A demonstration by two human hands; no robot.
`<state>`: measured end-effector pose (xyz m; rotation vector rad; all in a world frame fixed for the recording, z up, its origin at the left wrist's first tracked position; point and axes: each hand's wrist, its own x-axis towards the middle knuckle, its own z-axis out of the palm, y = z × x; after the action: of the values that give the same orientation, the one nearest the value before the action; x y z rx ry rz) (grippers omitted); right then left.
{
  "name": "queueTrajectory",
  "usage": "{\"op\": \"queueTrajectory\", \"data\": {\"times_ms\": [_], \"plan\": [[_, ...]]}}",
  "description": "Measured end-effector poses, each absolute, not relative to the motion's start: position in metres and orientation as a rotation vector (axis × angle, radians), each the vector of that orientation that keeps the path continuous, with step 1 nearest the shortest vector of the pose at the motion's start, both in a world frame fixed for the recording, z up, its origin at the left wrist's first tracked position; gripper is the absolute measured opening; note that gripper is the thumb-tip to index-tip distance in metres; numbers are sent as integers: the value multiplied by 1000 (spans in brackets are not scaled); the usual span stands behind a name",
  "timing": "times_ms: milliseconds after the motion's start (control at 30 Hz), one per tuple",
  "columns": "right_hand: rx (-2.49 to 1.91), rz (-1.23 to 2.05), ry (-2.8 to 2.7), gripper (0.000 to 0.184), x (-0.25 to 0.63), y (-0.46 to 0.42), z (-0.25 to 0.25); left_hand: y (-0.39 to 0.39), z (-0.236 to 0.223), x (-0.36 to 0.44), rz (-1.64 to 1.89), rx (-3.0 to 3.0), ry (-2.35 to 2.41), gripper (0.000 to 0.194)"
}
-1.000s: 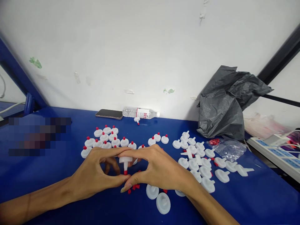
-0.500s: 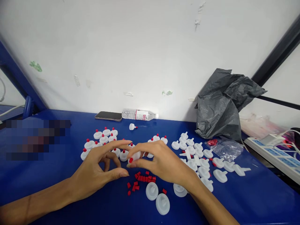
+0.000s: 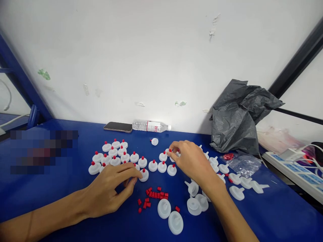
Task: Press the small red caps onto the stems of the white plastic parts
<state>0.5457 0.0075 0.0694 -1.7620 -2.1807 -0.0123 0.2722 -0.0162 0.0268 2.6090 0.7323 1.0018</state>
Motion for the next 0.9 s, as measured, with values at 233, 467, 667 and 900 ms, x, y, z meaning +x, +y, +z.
{"op": "queueTrajectory", "data": {"times_ms": [233,467,667,900], "plan": [[-1830,167,-2150,9,549,11,58,-10,23,271,991,2635,743,22],[-1636,-71,-2163,23,543,14,68,-7,22,274,1063,2647,719,22],[-1455,-276,-2508,34,521,60,83,-8,22,278,1087,2719,723,23],[-1370,-388,-2880,33,478,116,74,-7,18,275,1117,2725,728,22]]}}
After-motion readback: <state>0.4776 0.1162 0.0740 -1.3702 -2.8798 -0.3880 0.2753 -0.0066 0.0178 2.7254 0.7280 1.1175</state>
